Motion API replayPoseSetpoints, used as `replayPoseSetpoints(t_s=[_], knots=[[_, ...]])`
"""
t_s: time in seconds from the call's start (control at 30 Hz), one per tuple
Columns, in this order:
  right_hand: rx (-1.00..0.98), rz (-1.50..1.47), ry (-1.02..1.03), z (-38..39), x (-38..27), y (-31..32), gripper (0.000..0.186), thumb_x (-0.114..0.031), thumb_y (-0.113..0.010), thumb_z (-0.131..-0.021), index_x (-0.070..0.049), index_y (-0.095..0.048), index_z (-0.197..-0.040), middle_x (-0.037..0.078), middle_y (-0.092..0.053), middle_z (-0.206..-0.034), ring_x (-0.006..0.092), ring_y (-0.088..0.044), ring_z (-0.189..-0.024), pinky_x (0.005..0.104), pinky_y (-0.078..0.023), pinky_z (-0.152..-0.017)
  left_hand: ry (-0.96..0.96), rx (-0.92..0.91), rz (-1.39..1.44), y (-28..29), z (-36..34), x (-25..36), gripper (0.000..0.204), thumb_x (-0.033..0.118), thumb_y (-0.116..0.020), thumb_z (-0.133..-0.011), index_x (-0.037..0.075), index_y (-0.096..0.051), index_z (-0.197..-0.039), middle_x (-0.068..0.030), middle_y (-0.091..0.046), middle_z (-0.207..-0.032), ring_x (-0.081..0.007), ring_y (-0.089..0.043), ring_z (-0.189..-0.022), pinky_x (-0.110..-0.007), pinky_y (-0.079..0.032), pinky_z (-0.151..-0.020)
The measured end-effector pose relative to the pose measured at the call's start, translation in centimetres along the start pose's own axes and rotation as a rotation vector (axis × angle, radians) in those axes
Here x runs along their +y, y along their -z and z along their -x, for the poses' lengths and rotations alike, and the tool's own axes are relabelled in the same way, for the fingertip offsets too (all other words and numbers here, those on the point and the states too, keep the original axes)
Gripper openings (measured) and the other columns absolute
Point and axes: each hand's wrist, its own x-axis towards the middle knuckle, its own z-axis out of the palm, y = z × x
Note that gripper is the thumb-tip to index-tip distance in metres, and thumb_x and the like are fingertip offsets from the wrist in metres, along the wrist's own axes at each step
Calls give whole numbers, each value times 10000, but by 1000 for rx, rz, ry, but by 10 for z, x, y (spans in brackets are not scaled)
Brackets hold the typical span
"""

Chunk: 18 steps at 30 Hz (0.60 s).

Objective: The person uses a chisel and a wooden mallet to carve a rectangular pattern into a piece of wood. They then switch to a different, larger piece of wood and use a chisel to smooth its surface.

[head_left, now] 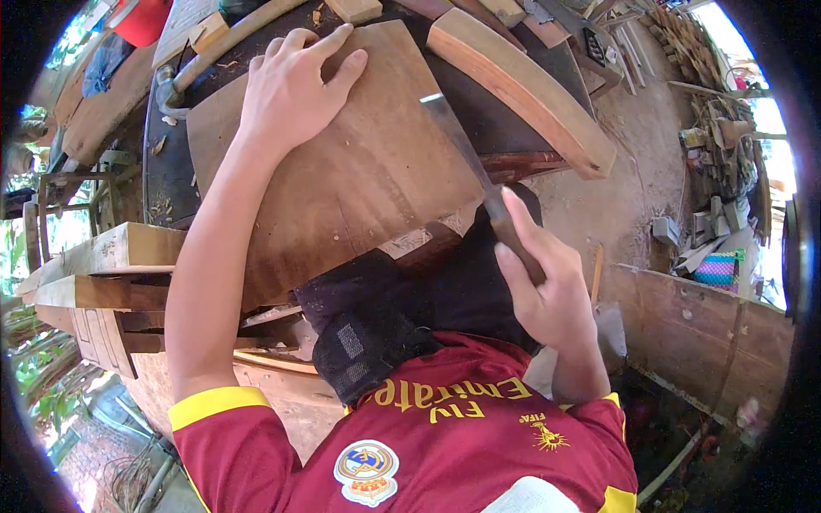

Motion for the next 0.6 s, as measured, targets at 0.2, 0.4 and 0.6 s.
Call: replayPoseSetpoints(t_s=[0.2, 0.4, 0.6], knots=[[-16, 105, 0, 7, -11, 3, 529, -25, -582, -887, -19, -452, -1400, 201, -607, -831, 333, -598, -727, 382, -476, -715, 34, 3, -17, 2, 4, 2, 471, 475, -524, -926, 184, -622, -1283, -141, -603, -1186, -312, -544, -1147, -449, -384, -995], [-14, 127, -69, -7, -24, 1, 479, -4, -559, -889, 12, -488, -1362, 237, -635, -894, 316, -626, -751, 320, -481, -757, -1, -18, -44, 3, 2, 1, 478, 474, -512, -932, 186, -606, -1302, -144, -594, -1196, -314, -539, -1150, -453, -379, -999], [-14, 119, -83, -51, -31, -7, 454, -18, -545, -901, 28, -487, -1349, 287, -632, -922, 363, -644, -776, 319, -483, -747, 14, -23, -31, 3, 4, -1, 483, 472, -510, -931, 183, -600, -1308, -148, -590, -1186, -313, -536, -1147, -455, -380, -994]])
